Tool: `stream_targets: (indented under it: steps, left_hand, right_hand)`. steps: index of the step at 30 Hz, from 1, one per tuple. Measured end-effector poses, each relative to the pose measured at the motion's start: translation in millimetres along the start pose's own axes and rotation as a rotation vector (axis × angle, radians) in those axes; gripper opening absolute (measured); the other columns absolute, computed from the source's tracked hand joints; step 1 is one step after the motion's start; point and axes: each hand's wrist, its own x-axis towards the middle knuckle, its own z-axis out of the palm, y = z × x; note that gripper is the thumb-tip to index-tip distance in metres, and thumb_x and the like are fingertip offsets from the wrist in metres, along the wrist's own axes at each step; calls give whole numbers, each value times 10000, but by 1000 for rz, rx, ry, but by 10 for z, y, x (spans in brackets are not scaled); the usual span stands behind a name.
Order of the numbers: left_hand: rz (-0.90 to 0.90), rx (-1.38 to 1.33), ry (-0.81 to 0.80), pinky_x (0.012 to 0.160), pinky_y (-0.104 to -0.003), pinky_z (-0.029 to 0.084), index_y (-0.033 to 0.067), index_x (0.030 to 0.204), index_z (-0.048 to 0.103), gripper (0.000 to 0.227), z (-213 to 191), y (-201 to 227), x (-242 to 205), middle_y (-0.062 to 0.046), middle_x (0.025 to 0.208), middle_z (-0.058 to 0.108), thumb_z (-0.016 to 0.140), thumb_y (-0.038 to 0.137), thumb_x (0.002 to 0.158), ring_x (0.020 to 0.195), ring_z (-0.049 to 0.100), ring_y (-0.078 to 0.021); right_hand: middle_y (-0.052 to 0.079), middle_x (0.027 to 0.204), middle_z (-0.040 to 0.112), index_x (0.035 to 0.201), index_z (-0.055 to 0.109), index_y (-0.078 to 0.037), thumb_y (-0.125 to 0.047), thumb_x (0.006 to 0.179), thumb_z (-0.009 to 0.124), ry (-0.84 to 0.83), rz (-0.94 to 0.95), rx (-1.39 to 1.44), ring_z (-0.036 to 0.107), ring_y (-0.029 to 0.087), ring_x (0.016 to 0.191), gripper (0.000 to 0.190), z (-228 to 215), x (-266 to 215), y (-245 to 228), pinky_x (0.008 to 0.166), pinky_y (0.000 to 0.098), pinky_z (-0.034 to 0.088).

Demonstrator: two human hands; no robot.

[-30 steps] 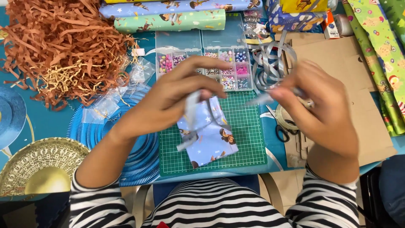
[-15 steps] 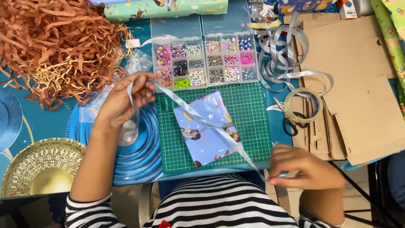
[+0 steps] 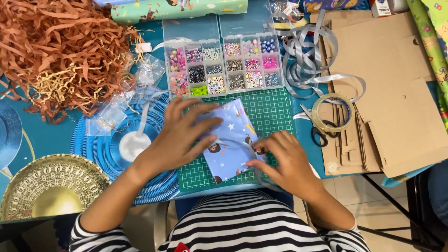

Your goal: The person is tying a decorative silver ribbon around a small blue gift box on a craft table.

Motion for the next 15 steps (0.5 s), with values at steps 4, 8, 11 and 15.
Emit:
stream_targets:
  steps: [4, 8, 11, 15]
  left_hand:
    - [104, -101, -210, 1248, -692, 286, 167, 1091, 677, 225, 131, -158, 21, -109, 1444, 610, 645, 389, 1072, 1433, 507, -404]
    - [171, -116, -172, 1256, -638, 337, 162, 1009, 626, 213, 170, -301, 74, -43, 1205, 645, 665, 363, 1070, 1318, 584, -329]
    - [183, -75, -221, 1100, -533, 479, 141, 1019, 621, 220, 72, -343, 210, -29, 918, 545, 632, 344, 1102, 1031, 607, -306]
    - [133, -215, -213, 914, -468, 503, 101, 1050, 635, 140, -67, -338, 480, -100, 1124, 569, 671, 229, 1096, 1058, 589, -313]
  right_hand:
    - [-18, 806, 557, 974, 721, -149, -272, 932, 868, 39, -9, -86, 596, 209, 804, 196, 53, 68, -138, 791, 384, 458]
    - [-25, 753, 594, 925, 726, -153, -231, 900, 894, 52, 29, 23, 619, 211, 743, 186, 102, 22, -171, 754, 378, 447]
    - [-5, 701, 689, 908, 748, -140, -211, 888, 904, 58, 76, 152, 663, 201, 668, 173, 128, -34, -222, 718, 360, 457]
    - [-38, 660, 792, 984, 827, -127, -217, 924, 847, -6, 117, 228, 691, 105, 577, 110, 118, -152, -257, 734, 328, 446]
